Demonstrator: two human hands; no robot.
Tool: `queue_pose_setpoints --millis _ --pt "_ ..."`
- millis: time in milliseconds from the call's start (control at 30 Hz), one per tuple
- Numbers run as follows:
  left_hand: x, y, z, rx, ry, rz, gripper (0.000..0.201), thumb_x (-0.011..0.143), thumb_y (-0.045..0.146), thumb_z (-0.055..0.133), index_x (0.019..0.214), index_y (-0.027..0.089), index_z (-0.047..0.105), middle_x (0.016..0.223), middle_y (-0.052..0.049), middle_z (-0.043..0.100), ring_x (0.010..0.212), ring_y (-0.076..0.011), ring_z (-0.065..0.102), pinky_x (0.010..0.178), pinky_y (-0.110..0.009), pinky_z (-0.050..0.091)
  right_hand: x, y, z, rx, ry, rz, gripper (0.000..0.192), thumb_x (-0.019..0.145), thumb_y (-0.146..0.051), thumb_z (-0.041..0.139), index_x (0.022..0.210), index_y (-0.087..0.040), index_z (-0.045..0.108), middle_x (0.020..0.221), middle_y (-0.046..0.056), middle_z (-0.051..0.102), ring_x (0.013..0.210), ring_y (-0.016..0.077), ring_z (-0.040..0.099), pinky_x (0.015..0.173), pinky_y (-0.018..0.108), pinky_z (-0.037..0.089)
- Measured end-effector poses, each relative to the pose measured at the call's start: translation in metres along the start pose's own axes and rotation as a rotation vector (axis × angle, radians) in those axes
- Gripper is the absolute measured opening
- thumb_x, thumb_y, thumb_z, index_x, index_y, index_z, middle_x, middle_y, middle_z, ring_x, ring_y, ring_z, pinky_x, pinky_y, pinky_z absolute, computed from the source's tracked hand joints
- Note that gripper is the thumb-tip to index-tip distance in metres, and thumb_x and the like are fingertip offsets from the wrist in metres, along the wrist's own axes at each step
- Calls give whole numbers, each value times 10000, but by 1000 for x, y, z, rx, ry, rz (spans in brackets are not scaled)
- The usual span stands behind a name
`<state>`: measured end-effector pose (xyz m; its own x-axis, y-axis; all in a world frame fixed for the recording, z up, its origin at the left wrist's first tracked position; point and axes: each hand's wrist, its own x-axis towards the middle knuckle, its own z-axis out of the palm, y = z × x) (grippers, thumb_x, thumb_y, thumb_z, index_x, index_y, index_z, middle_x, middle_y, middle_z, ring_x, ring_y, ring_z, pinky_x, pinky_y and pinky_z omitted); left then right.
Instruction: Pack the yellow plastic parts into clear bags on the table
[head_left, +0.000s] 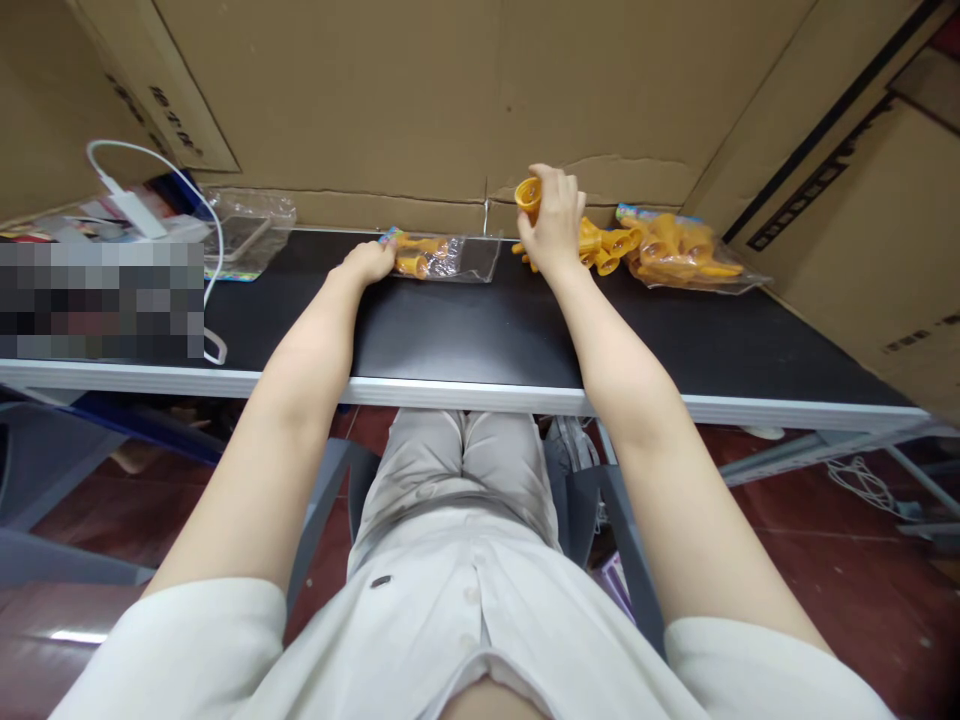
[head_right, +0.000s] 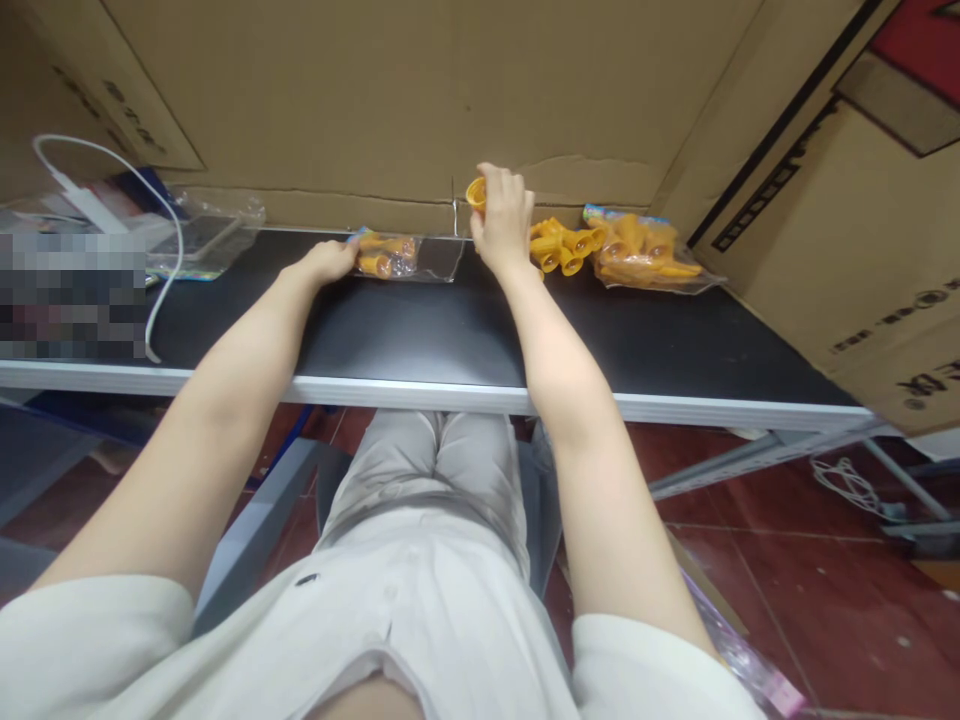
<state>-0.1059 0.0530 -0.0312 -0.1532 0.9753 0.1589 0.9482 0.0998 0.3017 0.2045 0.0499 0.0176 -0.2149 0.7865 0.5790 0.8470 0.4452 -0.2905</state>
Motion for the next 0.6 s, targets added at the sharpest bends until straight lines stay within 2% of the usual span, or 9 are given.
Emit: queue_pose_setpoints --millis 133,267,367,467,533,600 --pt "0 2 -1 -4 -62 -77 897 1154 627 162 1660 29 600 1693 -236 573 1596 -400 531 1341 -421 395 -2 -7 10 -26 -127 -99 647 1103 -371 503 1717 -198 390 1670 167 569 1563 398 474 1312 597 346" --pt "-1 5 -3 -15 -56 -80 854 1169 602 190 1660 36 599 1688 -231 578 1589 -409 540 1335 -451 408 -5 -6 23 20 -291 -105 674 1015 -196 589 1680 -179 476 1541 159 690 1438 355 645 1240 514 484" --pt "-2 5 -3 -1 -57 -87 790 1183 528 215 1654 26 602 1688 -233 577 1602 -388 528 1340 -424 398 -5 -1 31 17 -367 -99 599 951 -133 645 1549 -164 628 1482 156 738 1408 353 680 1220 495 525" --pt "-3 6 -3 7 -65 -84 775 1185 478 208 1650 -6 595 1693 -249 565 1606 -378 525 1330 -400 402 -5 3 34 -41 -435 -64 425 934 -133 692 1353 -162 756 1390 166 781 1339 374 726 1178 504 566" --pt "-3 5 -3 -6 -58 -88 812 1185 530 205 1645 -11 599 1686 -259 569 1601 -388 529 1325 -399 408 -5 4 34 -102 -471 -25 332 947 -145 705 1268 -160 789 1367 179 787 1318 389 739 1159 525 577" --pt "-2 5 -3 -25 -49 -95 854 1182 593 207 1647 -7 599 1684 -263 570 1598 -398 531 1328 -402 407 -5 3 33 -155 -462 12 313 967 -163 716 1271 -148 788 1400 198 770 1346 405 726 1181 563 553"
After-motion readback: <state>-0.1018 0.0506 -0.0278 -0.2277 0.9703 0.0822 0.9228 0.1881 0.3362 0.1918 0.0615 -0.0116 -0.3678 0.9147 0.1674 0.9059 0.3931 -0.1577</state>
